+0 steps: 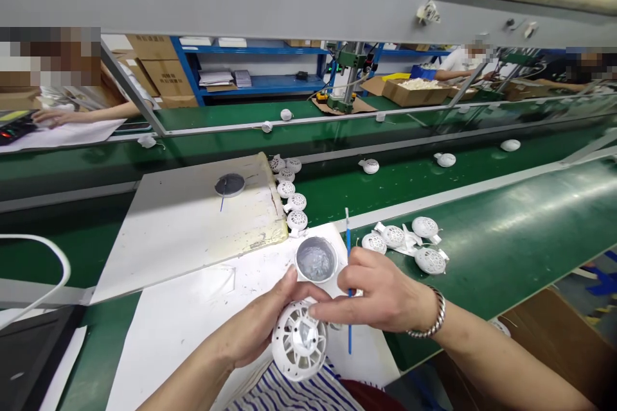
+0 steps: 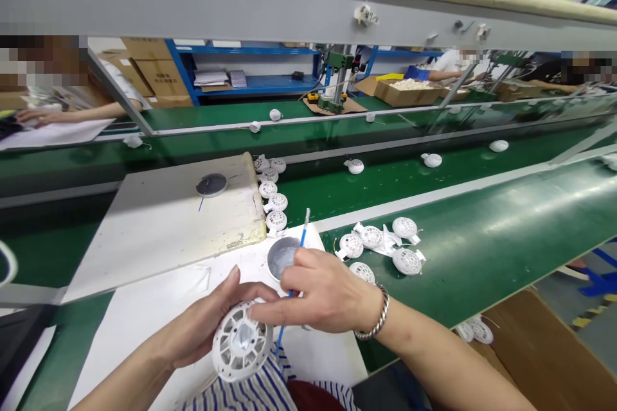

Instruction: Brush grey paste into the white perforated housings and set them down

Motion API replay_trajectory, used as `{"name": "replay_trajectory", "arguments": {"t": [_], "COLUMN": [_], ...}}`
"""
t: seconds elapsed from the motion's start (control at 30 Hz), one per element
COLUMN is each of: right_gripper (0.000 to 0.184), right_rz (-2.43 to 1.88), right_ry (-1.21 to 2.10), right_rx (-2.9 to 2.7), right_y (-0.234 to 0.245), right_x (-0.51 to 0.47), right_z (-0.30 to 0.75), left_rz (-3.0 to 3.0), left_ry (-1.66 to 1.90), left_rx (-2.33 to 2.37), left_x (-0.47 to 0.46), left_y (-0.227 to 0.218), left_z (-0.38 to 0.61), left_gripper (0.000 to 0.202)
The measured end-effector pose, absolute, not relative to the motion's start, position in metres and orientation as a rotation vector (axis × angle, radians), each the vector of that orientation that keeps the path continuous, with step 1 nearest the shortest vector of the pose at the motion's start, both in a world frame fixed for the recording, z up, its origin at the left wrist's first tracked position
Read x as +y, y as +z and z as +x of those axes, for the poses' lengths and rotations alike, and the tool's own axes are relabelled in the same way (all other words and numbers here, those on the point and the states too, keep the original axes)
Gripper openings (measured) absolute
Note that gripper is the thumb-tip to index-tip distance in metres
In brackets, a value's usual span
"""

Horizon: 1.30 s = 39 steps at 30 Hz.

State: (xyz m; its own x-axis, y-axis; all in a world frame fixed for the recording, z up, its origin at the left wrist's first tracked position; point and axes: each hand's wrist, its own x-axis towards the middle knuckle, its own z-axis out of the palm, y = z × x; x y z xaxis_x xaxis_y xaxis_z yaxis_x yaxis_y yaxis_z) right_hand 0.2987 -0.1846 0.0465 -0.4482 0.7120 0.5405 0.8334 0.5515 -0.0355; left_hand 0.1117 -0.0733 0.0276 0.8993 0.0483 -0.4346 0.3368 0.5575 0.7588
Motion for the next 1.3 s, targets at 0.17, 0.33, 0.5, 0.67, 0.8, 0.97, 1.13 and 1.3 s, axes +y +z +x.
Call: {"name": "replay_trajectory", "arguments": {"t": [0.17, 0.33, 0.5, 0.67, 0.8, 0.97, 1.13, 1.3], "right_gripper": [0.023, 0.011, 0.009, 0.025, 0.029, 0.032, 0.033, 0.036], "right_rz": [-1.124, -1.209, -1.377, -1.401, -1.467, -1.560, -1.508, -1.454], "right_ry": [-0.337, -0.458, -0.423, -0.498, -0.552, -0.663, -0.539, -0.444], "right_rx": [-2.361, -2.292, -1.991, -2.161, -2.287, -2.308, -2.346, -2.269], "right_y": [0.054, 0.048, 0.022, 0.023, 0.034, 0.032, 0.028, 0.022], "right_x": [-0.180, -0.179, -0.178, -0.184, -0.186, -0.187, -0.186, -0.180], "right_z": [0.292, 0.286, 0.269, 0.265, 0.261, 0.251, 0.257, 0.270], "left_rz": [1.024, 1.027, 1.083, 1.115, 1.103, 1.130, 1.124, 1.218], "left_ry": [-0.195, 0.017, 0.319, 0.374, 0.339, 0.308, 0.314, 0.479], "left_rx": [0.381, 0.460, 0.537, 0.653, 0.686, 0.711, 0.683, 0.589], "left_x": [-0.076, -0.079, -0.085, -0.085, -0.085, -0.085, -0.080, -0.070], "left_y": [0.026, 0.016, 0.013, 0.016, 0.015, 0.009, 0.006, 0.004], "left_z": [0.109, 0.111, 0.110, 0.107, 0.109, 0.111, 0.108, 0.106], "left_gripper": [0.060, 0.049, 0.045, 0.050, 0.046, 0.039, 0.036, 0.031]}}
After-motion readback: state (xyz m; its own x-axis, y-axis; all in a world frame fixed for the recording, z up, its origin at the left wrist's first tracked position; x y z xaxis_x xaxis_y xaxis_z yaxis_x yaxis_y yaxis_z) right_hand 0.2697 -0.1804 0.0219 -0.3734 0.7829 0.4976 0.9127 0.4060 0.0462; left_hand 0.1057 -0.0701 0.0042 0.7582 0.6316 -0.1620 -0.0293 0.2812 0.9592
